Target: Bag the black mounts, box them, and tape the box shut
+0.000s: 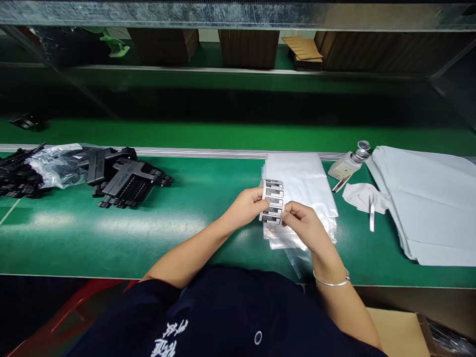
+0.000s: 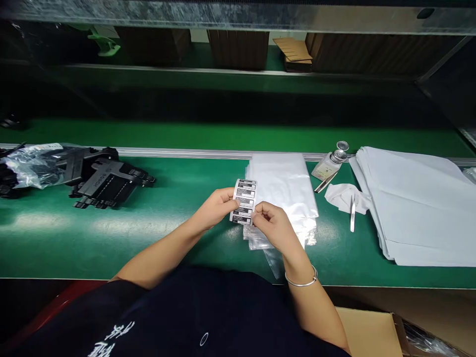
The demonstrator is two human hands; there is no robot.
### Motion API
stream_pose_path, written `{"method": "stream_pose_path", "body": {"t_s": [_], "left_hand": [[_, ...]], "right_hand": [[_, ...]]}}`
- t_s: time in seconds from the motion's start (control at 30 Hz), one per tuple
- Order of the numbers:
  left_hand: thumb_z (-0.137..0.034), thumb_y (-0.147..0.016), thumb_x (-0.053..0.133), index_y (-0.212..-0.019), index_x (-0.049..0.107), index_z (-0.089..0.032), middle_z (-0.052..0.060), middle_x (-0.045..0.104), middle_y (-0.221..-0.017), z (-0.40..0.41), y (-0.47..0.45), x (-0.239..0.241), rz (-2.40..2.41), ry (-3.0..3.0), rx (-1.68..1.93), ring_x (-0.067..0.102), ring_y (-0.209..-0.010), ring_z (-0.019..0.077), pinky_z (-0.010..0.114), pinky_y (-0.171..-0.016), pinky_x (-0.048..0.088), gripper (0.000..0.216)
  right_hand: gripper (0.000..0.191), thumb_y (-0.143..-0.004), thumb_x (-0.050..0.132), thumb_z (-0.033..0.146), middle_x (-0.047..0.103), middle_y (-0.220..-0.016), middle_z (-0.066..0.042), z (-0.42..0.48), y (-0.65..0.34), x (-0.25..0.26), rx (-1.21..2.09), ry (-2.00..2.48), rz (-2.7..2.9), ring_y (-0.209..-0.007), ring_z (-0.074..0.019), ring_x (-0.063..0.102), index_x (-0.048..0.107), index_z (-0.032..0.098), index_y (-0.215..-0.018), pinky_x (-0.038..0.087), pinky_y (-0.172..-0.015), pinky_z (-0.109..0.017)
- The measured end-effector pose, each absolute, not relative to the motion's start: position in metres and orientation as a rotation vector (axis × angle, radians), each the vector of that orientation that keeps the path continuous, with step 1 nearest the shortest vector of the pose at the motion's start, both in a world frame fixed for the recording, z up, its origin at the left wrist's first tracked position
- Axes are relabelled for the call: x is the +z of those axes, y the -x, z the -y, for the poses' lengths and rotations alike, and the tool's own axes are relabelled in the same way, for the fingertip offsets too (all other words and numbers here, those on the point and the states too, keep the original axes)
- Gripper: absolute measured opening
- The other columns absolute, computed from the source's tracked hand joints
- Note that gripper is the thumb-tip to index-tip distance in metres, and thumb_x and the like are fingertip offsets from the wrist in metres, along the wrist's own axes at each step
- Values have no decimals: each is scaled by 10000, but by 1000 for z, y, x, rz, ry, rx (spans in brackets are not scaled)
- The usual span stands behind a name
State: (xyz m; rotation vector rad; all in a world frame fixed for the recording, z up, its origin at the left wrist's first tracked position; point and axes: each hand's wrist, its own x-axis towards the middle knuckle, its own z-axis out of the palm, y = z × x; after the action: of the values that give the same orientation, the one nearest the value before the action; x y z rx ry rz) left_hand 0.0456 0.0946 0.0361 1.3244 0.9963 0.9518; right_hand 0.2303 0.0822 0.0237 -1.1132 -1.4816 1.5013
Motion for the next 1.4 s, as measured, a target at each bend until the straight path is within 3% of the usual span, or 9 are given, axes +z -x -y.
{"method": "stream_pose_path", "body": {"t_s": [0.3, 0.5, 0.6, 0.67, 0.83, 0.93, 1.03, 1.23, 1.4], "left_hand": [[-187, -710, 588, -903, 722, -125, 42, 705, -816, -85, -44, 26, -947, -1299, 831, 580, -698, 146, 222, -606, 449, 243], [-153, -728, 516, -729, 648, -162, -23, 556, -627, -80, -47, 55, -826, -1678, 450, 447, -571, 108, 204, -538, 355, 132], [-151, -741, 524, -618, 555, -178, -44, 441, -553, -83, -50, 84, -703, -1990, 76, 367, -520, 100, 223, -506, 274, 130], [-178, -763, 522, -614, 534, -185, -40, 457, -567, -96, -54, 102, -738, -2125, -42, 388, -530, 111, 235, -510, 263, 150], [-282, -826, 494, -671, 560, -197, -13, 557, -624, -149, -99, 108, -990, -2313, 42, 491, -581, 152, 252, -537, 318, 188], [-270, -844, 492, -889, 636, -190, 49, 671, -881, -170, -150, 80, -1066, -2427, 399, 612, -837, 226, 309, -727, 455, 171], [-203, -856, 484, -1241, 562, -172, 115, 601, -1278, -168, -202, 40, -954, -2491, 682, 530, -1215, 271, 403, -1012, 429, 394], [-279, -951, 447, -1404, 481, -174, 132, 432, -1516, -136, -255, -40, -618, -2676, 15, 381, -1406, 308, 532, -1147, 309, 466], [-380, -960, 466, -1451, 440, -184, 144, 385, -1540, -131, -261, -72, -680, -2837, 35, 351, -1424, 334, 615, -1178, 170, 530]], "right_hand": [[200, -778, 635, 380, 585, -605, 13, -87, -233, 17, 1455, 1102, 1472, -591, -143, 529, 596, 205, -689, 434, -585, -282], [178, -843, 625, 409, 669, -800, -39, -94, -264, 44, 843, 1107, 1577, -791, -204, 607, 664, 239, -810, 476, -753, -336], [224, -793, 691, 473, 686, -756, -20, -94, -282, 58, 1145, 854, 1955, -728, -191, 619, 693, 249, -788, 493, -691, -301], [240, -816, 668, 468, 676, -690, 9, -89, -301, 55, 1407, 820, 2084, -611, -148, 589, 702, 233, -781, 465, -585, -253], [277, -835, 654, 453, 657, -685, 3, -48, -368, 7, 1493, 1173, 1665, -593, -129, 566, 675, 178, -813, 427, -532, -229], [336, -821, 642, 505, 632, -655, -4, -25, -395, -32, 1272, 1407, 1211, -567, -137, 558, 625, 170, -800, 430, -531, -250], [359, -825, 565, 527, 611, -628, -6, -24, -407, -63, 930, 1661, 994, -551, -153, 550, 602, 171, -807, 425, -534, -273], [247, -751, 609, 409, 576, -577, 12, -43, -418, -87, 710, 1879, 1062, -553, -175, 529, 664, 174, -800, 397, -559, -295], [310, -758, 573, 308, 629, -719, -32, -33, -422, -93, 552, 1919, 1134, -680, -213, 585, 657, 160, -1016, 465, -680, -350]]}}
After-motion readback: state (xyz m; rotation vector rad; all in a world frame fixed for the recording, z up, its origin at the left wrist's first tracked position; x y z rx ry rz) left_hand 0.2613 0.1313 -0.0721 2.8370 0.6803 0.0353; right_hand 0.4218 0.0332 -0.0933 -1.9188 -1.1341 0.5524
